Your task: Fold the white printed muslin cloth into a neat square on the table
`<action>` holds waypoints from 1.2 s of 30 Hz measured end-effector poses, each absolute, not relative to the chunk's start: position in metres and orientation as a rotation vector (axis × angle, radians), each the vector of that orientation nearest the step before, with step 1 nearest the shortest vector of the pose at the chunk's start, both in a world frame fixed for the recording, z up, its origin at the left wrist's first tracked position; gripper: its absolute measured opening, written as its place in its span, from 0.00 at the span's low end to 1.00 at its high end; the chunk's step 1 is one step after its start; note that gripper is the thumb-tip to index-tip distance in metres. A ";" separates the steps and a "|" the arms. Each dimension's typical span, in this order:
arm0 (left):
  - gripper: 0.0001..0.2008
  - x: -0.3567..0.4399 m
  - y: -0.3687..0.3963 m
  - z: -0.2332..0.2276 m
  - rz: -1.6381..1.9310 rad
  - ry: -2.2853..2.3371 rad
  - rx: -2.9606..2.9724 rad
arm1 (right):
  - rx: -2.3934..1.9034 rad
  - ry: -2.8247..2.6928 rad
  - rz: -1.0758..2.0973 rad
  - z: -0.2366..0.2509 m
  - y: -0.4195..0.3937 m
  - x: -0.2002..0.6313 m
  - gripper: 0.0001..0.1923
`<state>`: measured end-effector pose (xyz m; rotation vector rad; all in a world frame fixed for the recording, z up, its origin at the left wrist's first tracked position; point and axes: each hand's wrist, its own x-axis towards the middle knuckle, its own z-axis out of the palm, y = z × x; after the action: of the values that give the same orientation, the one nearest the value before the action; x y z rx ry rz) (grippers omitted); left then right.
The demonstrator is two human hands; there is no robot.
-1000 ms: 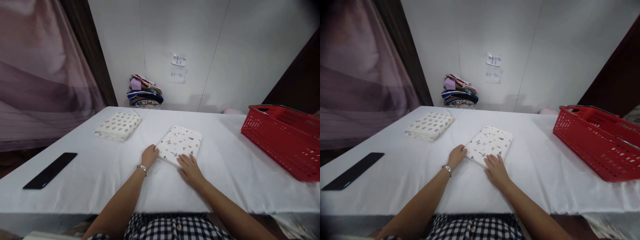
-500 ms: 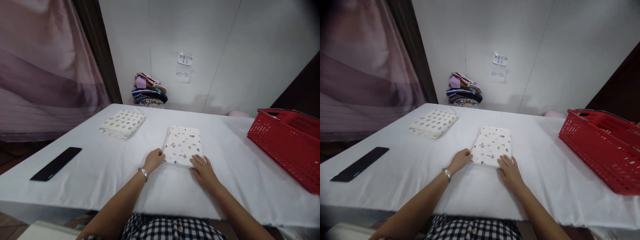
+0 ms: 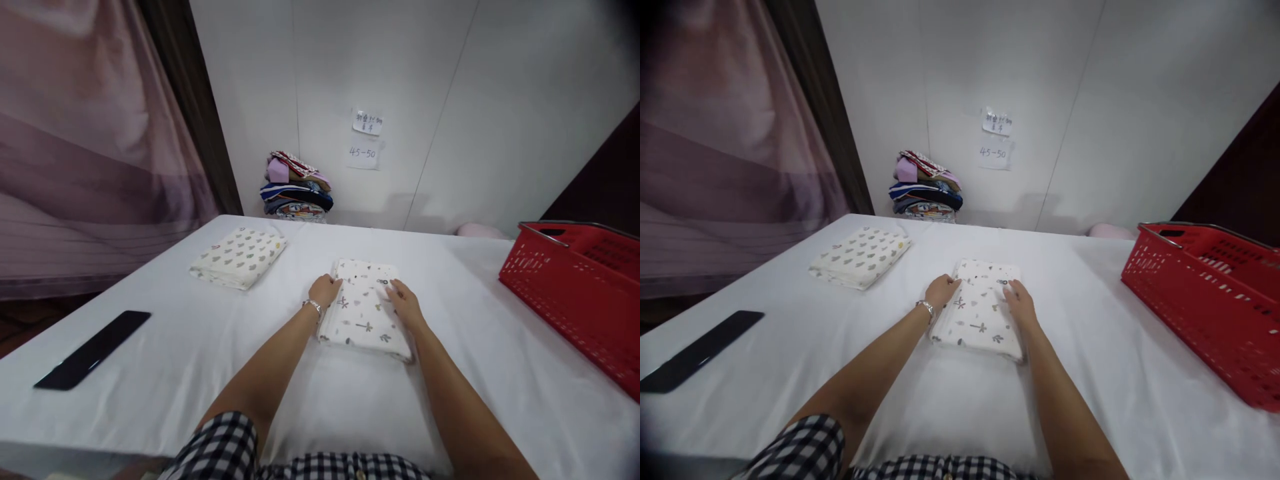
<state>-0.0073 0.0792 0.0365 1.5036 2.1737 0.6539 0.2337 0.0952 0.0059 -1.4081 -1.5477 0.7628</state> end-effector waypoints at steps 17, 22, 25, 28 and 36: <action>0.12 -0.010 0.104 0.019 0.635 2.256 1.442 | -1.342 -1.366 0.828 -0.024 0.109 0.243 0.25; 0.15 -0.011 0.118 0.024 0.606 2.254 1.466 | -1.336 -1.340 0.825 -0.024 0.110 0.240 0.25; 0.19 -0.010 0.130 0.027 0.603 2.261 1.495 | -1.319 -1.331 0.835 -0.024 0.111 0.239 0.24; 0.18 -0.008 0.138 0.026 0.608 2.281 1.510 | -1.308 -1.309 0.845 -0.026 0.112 0.239 0.24; 0.16 -0.006 0.140 0.015 0.603 2.366 1.441 | -1.247 -1.317 0.858 -0.031 0.115 0.240 0.22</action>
<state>-0.0057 0.1396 0.0149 1.4409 2.3664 0.6033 0.2397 0.1154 -0.0314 -1.2472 -1.3171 0.8576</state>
